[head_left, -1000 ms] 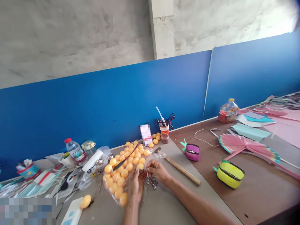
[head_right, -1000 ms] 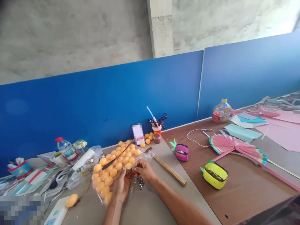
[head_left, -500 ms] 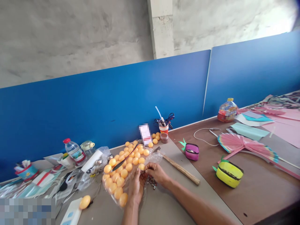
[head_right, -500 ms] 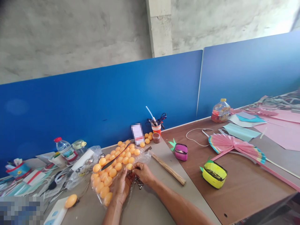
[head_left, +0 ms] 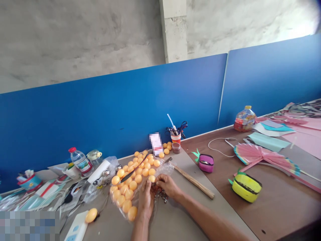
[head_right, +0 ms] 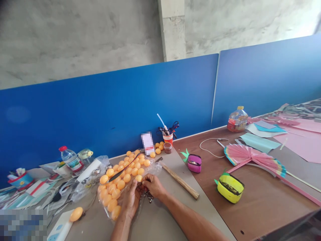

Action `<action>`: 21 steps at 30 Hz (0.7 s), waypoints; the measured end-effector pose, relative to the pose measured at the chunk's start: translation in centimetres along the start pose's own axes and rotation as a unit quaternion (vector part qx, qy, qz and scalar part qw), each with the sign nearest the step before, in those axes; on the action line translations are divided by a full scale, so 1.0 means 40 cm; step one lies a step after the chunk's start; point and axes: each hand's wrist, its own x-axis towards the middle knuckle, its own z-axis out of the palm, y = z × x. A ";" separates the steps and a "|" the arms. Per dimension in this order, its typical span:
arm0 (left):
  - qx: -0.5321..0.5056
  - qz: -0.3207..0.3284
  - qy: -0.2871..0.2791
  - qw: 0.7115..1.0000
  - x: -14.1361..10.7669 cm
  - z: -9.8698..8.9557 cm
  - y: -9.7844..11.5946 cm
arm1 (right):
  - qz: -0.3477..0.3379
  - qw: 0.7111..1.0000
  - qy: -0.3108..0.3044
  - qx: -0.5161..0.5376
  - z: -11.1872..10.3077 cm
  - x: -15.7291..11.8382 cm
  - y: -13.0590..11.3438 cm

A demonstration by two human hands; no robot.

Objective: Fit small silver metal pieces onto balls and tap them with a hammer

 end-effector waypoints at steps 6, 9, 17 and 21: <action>0.018 0.013 0.011 1.000 0.003 -0.001 -0.009 | -0.002 1.000 -0.002 -0.009 -0.002 -0.004 -0.008; 0.014 0.016 0.005 1.000 0.006 -0.002 -0.021 | 0.007 1.000 -0.002 -0.010 -0.003 -0.001 -0.004; -0.007 0.023 0.006 1.000 0.001 0.008 -0.013 | 0.013 1.000 0.018 -0.001 0.005 -0.001 -0.001; -0.007 0.019 0.023 1.000 -0.004 0.012 0.004 | 0.003 0.999 0.036 -0.009 0.009 0.000 0.003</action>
